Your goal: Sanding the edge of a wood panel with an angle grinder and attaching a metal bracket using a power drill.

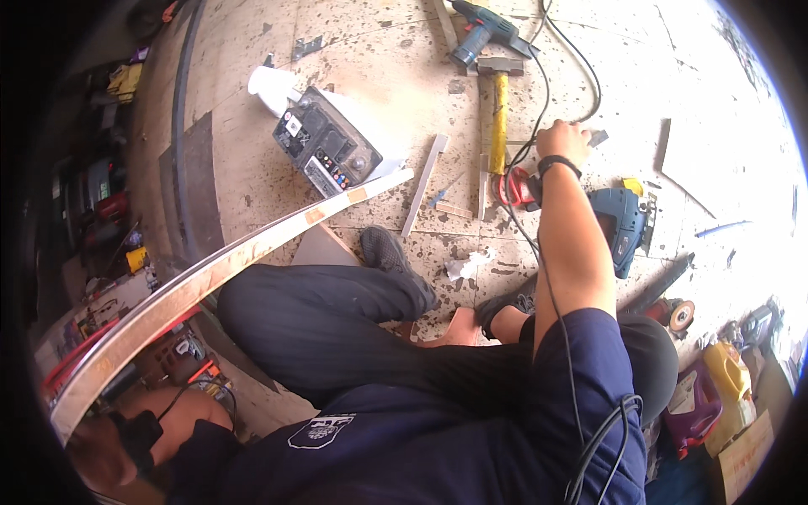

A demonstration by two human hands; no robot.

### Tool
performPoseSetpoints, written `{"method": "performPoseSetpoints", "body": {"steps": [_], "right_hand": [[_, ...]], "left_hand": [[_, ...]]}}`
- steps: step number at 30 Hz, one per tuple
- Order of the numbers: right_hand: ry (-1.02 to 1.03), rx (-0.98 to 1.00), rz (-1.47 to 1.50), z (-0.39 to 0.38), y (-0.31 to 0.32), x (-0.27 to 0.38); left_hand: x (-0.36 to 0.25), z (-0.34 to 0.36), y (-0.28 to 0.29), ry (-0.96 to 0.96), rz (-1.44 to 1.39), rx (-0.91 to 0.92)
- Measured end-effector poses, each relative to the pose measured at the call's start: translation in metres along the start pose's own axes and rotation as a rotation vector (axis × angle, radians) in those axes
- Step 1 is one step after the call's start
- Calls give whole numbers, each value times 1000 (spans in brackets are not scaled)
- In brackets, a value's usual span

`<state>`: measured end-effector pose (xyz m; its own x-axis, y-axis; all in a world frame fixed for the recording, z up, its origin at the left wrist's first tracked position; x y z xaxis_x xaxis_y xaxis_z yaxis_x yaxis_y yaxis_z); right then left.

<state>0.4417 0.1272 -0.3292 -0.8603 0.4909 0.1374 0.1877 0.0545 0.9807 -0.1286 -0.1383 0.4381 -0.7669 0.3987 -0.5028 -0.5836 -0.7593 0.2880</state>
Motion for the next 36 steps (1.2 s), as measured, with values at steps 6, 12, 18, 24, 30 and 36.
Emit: {"method": "performPoseSetpoints", "body": {"steps": [6, 12, 18, 24, 30, 36], "right_hand": [[-152, 134, 360, 72, 38, -77], [0, -106, 869, 45, 235, -22], [427, -127, 1607, -142, 438, 111], [811, -156, 1819, -287, 498, 172], [934, -323, 1681, -338, 512, 187], [835, -467, 1801, -349, 518, 169]], "left_hand": [[1, -56, -172, -40, 65, 54], [-30, -43, -221, -127, -57, 272], [-38, -59, -214, -116, -152, 378], [-42, -74, -208, -88, -272, 412], [-62, -90, -201, -112, -287, 430], [-74, -103, -191, -164, -240, 369]]}}
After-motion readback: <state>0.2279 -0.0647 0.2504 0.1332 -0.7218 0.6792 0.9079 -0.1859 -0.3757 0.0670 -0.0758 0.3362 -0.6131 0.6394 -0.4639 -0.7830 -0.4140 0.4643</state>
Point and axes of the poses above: each hand's wrist, its own z-axis towards the middle knuckle, its own y-axis out of the back of the hand, x = y × z, the point moved 8 cm from there along z, towards the middle knuckle, and after that the axes turned 14 degrees about -x, right-handed, at the moved point
